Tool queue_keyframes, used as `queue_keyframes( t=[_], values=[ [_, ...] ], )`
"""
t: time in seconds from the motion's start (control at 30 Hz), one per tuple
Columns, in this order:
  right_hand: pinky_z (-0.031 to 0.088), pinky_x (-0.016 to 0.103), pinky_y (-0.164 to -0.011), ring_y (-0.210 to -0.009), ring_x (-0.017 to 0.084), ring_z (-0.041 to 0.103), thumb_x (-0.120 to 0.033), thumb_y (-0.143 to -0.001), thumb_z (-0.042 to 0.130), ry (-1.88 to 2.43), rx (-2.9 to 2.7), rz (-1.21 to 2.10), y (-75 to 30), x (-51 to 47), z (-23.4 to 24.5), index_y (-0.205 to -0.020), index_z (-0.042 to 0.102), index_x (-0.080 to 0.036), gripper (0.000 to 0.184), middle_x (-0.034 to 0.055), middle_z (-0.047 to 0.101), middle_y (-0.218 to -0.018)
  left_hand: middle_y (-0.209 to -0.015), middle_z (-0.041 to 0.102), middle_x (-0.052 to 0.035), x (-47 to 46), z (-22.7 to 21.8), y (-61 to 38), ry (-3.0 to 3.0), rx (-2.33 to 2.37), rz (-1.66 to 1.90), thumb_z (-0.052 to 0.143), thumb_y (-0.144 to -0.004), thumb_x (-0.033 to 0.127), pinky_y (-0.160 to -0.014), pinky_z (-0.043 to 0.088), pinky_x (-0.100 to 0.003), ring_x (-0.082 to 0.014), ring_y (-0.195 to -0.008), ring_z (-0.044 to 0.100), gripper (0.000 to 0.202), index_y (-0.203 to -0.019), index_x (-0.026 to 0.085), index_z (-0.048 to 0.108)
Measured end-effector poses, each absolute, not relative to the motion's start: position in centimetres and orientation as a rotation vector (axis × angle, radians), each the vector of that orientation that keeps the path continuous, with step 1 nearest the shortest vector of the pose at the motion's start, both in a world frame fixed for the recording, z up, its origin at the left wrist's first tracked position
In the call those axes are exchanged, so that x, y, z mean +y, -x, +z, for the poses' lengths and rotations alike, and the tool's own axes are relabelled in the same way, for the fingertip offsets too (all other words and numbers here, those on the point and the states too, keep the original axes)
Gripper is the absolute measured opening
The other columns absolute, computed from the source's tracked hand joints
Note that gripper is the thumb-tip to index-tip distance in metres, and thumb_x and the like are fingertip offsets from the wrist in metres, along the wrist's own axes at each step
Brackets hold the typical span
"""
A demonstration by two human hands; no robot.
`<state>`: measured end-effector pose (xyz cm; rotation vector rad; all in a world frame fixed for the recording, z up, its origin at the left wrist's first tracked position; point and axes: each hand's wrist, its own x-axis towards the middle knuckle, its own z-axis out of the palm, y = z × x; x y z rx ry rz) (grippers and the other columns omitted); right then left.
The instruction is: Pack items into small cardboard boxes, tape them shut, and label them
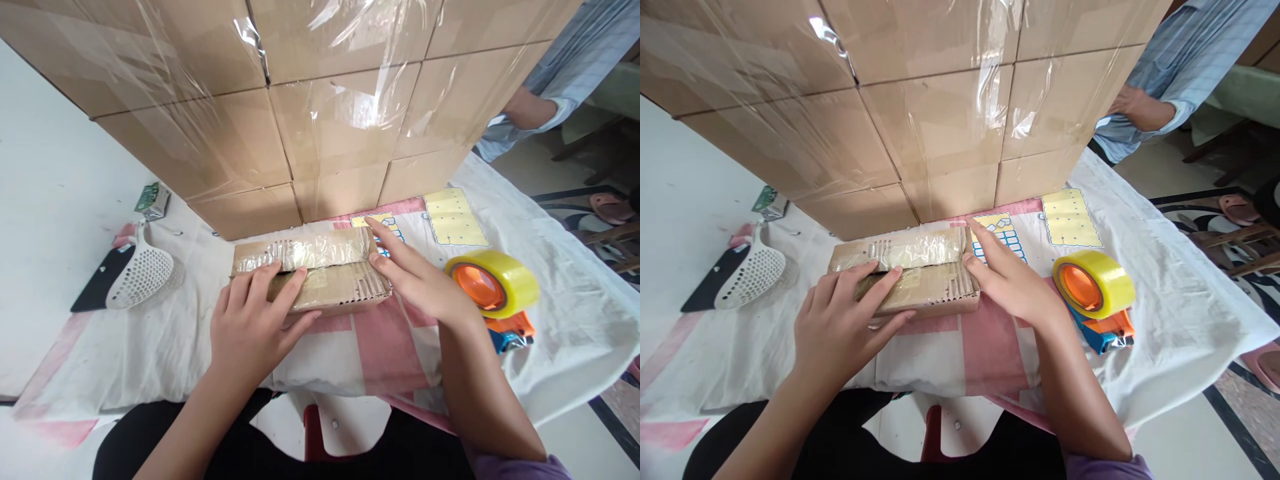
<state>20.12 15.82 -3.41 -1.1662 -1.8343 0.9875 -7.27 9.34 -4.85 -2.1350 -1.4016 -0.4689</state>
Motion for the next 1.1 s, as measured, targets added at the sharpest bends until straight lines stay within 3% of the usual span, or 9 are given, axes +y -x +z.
queue_keyframes(
  t=[0.1, 0.17, 0.27, 0.33, 0.47, 0.7, 0.83, 0.97, 1.1],
  values=[
    [0.029, 0.063, -0.122, -0.146, 0.036, 0.043, -0.052, -0.101, 0.047, 1.419, -1.741, 0.482, -22.9, 12.7, -0.1, -0.146, 0.052, -0.038, 0.047, 0.0019, 0.052, -0.154, -0.124, 0.068, -0.0126, 9.3, -5.0, 7.5, 2.147, -1.398, -0.499, 0.068, -0.084, 0.060, -0.078, 0.047, -0.043, -0.0330, -0.098, 0.063, 0.057, -0.130, 0.027, 0.066],
    [0.035, 0.064, -0.116, -0.140, 0.038, 0.048, -0.060, -0.097, 0.053, 1.665, -1.647, 0.237, -25.8, 11.5, 1.0, -0.148, 0.047, -0.042, 0.055, 0.0041, 0.054, -0.150, -0.124, 0.069, -0.0129, 9.2, -5.1, 7.6, 2.151, -1.395, -0.518, 0.069, -0.084, 0.059, -0.078, 0.047, -0.044, -0.0344, -0.098, 0.063, 0.059, -0.134, 0.028, 0.063],
    [0.050, 0.067, -0.095, -0.108, 0.045, 0.066, -0.071, -0.074, 0.075, 2.117, -1.628, 0.280, -30.3, 12.3, -0.2, -0.141, 0.057, -0.029, 0.082, 0.0172, 0.069, -0.120, -0.126, 0.069, -0.0116, 9.1, -5.3, 7.9, 2.148, -1.399, -0.523, 0.070, -0.082, 0.058, -0.076, 0.047, -0.045, -0.0352, -0.099, 0.063, 0.064, -0.139, 0.032, 0.059],
    [0.054, 0.065, -0.083, -0.090, 0.041, 0.069, -0.073, -0.070, 0.076, 2.278, -1.599, 0.358, -32.5, 13.9, -2.1, -0.128, 0.066, -0.023, 0.077, 0.0184, 0.072, -0.106, -0.127, 0.068, -0.0112, 9.0, -5.4, 8.1, 2.148, -1.400, -0.514, 0.071, -0.082, 0.057, -0.076, 0.047, -0.046, -0.0357, -0.099, 0.063, 0.066, -0.142, 0.034, 0.056],
    [0.056, 0.047, -0.068, -0.069, 0.027, 0.066, -0.067, -0.068, 0.079, 2.140, -1.565, 0.407, -33.4, 16.1, -4.6, -0.118, 0.068, -0.022, 0.068, 0.0127, 0.072, -0.092, -0.129, 0.067, -0.0126, 8.9, -5.5, 8.4, 2.151, -1.389, -0.476, 0.069, -0.084, 0.055, -0.078, 0.047, -0.046, -0.0363, -0.099, 0.063, 0.072, -0.150, 0.034, 0.049],
    [0.055, 0.040, -0.074, -0.092, 0.028, 0.069, -0.041, -0.075, 0.073, 2.020, -1.593, 0.658, -29.2, 16.2, -2.1, -0.124, 0.062, -0.024, 0.053, 0.0103, 0.070, -0.120, -0.132, 0.066, -0.0140, 8.9, -5.3, 8.5, 2.188, -1.427, -0.450, 0.075, -0.081, 0.053, -0.079, 0.044, -0.047, -0.0394, -0.100, 0.061, 0.080, -0.154, 0.033, 0.047],
    [0.056, 0.040, -0.072, -0.097, 0.029, 0.069, -0.046, -0.080, 0.069, 1.897, -1.353, 0.623, -28.8, 17.0, -2.5, -0.128, 0.057, -0.024, 0.054, 0.0133, 0.064, -0.130, -0.133, 0.065, -0.0128, 8.9, -5.4, 8.6, 2.193, -1.443, -0.473, 0.077, -0.079, 0.055, -0.080, 0.042, -0.046, -0.0389, -0.100, 0.060, 0.085, -0.155, 0.035, 0.044],
    [0.057, 0.046, -0.082, -0.111, 0.033, 0.065, -0.056, -0.083, 0.067, 1.874, -1.284, 0.597, -30.2, 17.1, -3.9, -0.138, 0.048, -0.027, 0.065, 0.0155, 0.057, -0.137, -0.135, 0.065, -0.0126, 8.9, -5.4, 8.5, 2.196, -1.460, -0.508, 0.078, -0.078, 0.054, -0.081, 0.043, -0.046, -0.0389, -0.100, 0.060, 0.085, -0.154, 0.036, 0.046],
    [0.055, 0.056, -0.082, -0.103, 0.038, 0.066, -0.066, -0.073, 0.075, 2.010, -1.254, 0.595, -32.2, 15.9, -4.2, -0.141, 0.042, -0.023, 0.087, 0.0175, 0.063, -0.121, -0.135, 0.065, -0.0140, 8.9, -5.4, 8.7, 2.211, -1.458, -0.511, 0.079, -0.077, 0.054, -0.081, 0.044, -0.048, -0.0404, -0.101, 0.061, 0.083, -0.152, 0.034, 0.050]
  ],
)
